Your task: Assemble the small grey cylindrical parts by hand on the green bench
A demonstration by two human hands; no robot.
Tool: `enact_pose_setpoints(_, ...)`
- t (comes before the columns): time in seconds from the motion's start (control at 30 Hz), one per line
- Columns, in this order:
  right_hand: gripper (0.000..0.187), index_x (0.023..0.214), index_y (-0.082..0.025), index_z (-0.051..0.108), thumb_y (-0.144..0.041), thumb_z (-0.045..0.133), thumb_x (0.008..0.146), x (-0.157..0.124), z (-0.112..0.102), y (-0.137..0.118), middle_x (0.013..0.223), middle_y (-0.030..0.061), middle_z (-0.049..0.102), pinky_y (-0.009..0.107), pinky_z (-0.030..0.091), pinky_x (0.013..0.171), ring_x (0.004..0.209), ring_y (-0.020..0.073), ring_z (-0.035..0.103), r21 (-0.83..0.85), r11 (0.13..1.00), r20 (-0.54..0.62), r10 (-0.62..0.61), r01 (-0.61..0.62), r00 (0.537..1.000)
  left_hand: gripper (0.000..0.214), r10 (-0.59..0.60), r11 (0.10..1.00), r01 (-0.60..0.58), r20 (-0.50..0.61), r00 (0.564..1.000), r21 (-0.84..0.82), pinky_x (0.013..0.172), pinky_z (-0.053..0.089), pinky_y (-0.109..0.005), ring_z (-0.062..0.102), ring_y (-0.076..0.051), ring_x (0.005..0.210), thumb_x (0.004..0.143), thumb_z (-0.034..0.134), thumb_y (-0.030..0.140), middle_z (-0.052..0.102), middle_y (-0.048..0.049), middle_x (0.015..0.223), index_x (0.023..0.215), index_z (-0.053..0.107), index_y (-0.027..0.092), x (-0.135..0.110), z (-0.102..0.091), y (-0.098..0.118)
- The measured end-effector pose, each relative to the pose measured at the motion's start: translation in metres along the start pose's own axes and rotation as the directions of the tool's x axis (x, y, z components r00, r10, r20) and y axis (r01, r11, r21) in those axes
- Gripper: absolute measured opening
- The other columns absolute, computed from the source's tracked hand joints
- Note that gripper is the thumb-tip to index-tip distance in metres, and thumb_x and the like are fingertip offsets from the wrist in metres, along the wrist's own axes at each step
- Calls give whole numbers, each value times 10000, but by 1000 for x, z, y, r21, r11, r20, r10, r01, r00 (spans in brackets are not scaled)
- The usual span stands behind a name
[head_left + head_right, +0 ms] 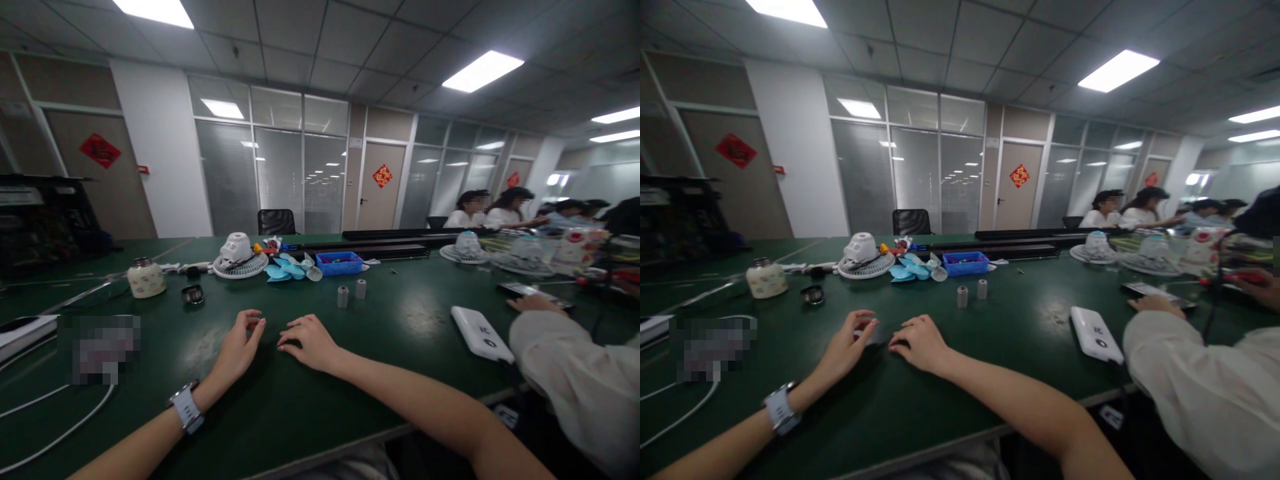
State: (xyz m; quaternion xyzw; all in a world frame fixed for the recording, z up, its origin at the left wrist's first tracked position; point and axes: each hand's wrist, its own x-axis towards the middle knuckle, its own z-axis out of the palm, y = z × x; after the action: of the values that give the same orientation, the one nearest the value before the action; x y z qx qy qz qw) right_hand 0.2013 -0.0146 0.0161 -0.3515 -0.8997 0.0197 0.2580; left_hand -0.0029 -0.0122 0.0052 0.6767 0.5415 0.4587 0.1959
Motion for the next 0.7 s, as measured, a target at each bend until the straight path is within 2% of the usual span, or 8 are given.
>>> enact_pose_setpoints(0.07, 171, 1011, -264, 705, -317, 581, 906, 1, -13, 11, 1074, 9, 716, 349, 347, 951, 1095, 181, 586, -23, 1000, -89, 14, -16, 996, 495, 0, 1000, 0, 6, 1000, 10, 748, 523, -383, 663, -245, 875, 830, 470, 561, 675, -116, 1023, 1135, 477, 171, -1, -1, 2)
enact_pose_setpoints(0.13, 194, 1023, -253, 699, -322, 548, 924, 1, -34, 31, 1062, 23, 714, 354, 348, 949, 1050, 185, 599, -58, 993, -235, 86, -102, 968, 494, 4, 1000, -4, 16, 1000, 24, 726, 524, -376, 667, -241, 847, 830, 470, 564, 680, -111, 1019, 1134, 483, 176, -1, -2, 3)
enact_pose_setpoints(0.2, 220, 1034, -240, 698, -321, 519, 934, -2, -57, 59, 1057, 43, 712, 360, 355, 939, 1014, 201, 605, -98, 963, -390, 196, -252, 900, 493, 11, 999, -12, 26, 1000, 35, 716, 524, -372, 668, -237, 830, 832, 466, 566, 682, -109, 1020, 1135, 486, 177, -2, -2, 2)
enact_pose_setpoints(0.27, 247, 1039, -227, 701, -309, 491, 938, -9, -79, 91, 1056, 59, 711, 363, 366, 925, 999, 220, 607, -136, 897, -503, 303, -420, 810, 493, 13, 999, -14, 38, 999, 40, 719, 524, -372, 667, -233, 822, 841, 458, 566, 678, -108, 1030, 1143, 481, 177, -1, -2, 0)
enact_pose_setpoints(0.33, 277, 1049, -222, 703, -305, 461, 941, -17, -93, 121, 1051, 67, 713, 357, 379, 902, 978, 229, 617, -165, 807, -571, 390, -567, 722, 493, 10, 999, -12, 43, 999, 44, 731, 523, -375, 665, -233, 835, 851, 446, 566, 670, -108, 1039, 1153, 470, 177, -1, -1, -3)
enact_pose_setpoints(0.4, 296, 1066, -225, 703, -316, 451, 940, -25, -100, 143, 1027, 72, 720, 348, 391, 872, 941, 231, 634, -189, 722, -602, 450, -665, 660, 493, 2, 999, -4, 48, 999, 40, 739, 521, -377, 660, -234, 850, 859, 436, 566, 664, -107, 1046, 1162, 461, 178, 0, 0, -4)
enact_pose_setpoints(0.47, 296, 1061, -233, 709, -331, 460, 935, -29, -100, 157, 992, 72, 730, 336, 400, 838, 906, 231, 649, -213, 672, -593, 488, -709, 641, 496, -7, 999, 5, 57, 998, 32, 745, 519, -376, 656, -232, 857, 859, 435, 567, 659, -108, 1053, 1167, 458, 178, 0, 0, -4)
enact_pose_setpoints(0.7, 262, 992, -270, 736, -325, 493, 910, -32, -86, 171, 975, 37, 744, 297, 423, 772, 885, 208, 671, -244, 649, -482, 563, -720, 671, 514, -36, 999, 35, 68, 997, 12, 748, 512, -384, 647, -243, 870, 838, 448, 563, 652, -122, 1058, 1163, 460, 164, -4, -3, 7)
